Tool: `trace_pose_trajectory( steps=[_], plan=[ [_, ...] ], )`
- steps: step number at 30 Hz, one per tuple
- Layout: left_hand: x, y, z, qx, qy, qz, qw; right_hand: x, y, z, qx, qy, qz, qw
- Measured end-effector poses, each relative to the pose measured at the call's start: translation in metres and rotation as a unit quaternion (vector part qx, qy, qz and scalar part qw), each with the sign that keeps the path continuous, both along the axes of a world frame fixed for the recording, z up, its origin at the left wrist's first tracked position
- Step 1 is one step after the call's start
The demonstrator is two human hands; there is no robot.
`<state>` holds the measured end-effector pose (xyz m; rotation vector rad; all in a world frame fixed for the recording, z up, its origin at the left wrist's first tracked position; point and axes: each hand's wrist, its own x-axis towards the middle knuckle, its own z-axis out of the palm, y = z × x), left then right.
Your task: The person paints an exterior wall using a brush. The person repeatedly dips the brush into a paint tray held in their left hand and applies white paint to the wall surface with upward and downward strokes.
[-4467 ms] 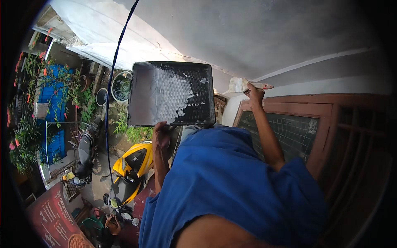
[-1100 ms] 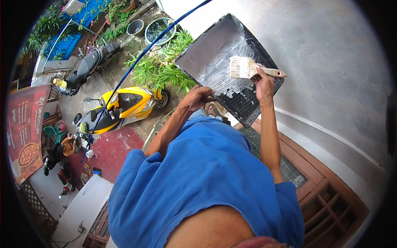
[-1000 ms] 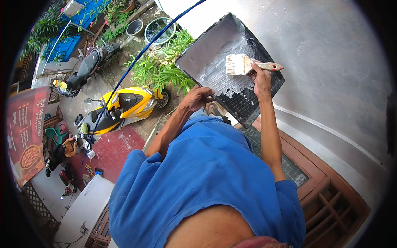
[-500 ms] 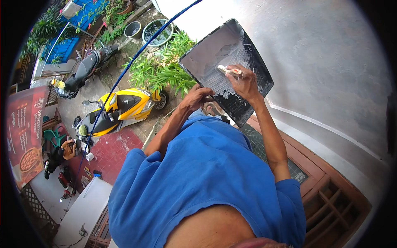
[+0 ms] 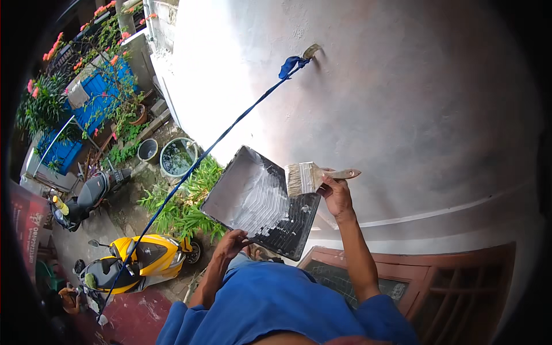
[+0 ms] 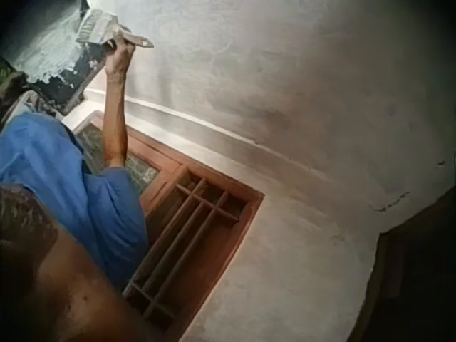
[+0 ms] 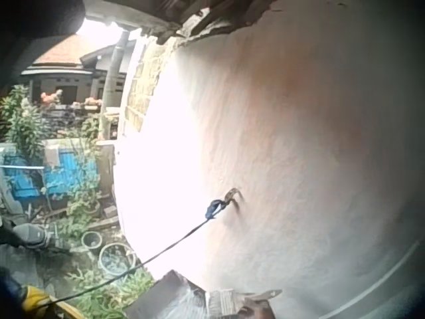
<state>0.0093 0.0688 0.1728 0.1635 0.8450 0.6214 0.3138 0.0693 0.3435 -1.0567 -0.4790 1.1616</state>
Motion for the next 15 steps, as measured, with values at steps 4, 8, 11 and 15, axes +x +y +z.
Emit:
trace_pose_trajectory(
  steps=[4, 8, 11, 15],
  plan=[
    [-0.002, -0.002, -0.013, 0.024, -0.043, -0.012, 0.999, 0.026, 0.021, 0.084, 0.071, -0.261, -0.056, 0.961],
    [0.002, -0.003, -0.015, 0.023, -0.043, -0.006, 0.999, 0.053, 0.05, 0.168, 0.156, -0.602, -0.127, 0.773],
    [-0.004, -0.009, -0.013, 0.021, -0.038, 0.009, 0.999, 0.063, 0.091, 0.214, 0.191, -0.732, -0.16, 0.634],
    [-0.003, -0.011, -0.02, -0.002, -0.033, 0.032, 0.999, 0.07, 0.144, 0.26, 0.181, -0.821, -0.167, 0.516]
  ],
)
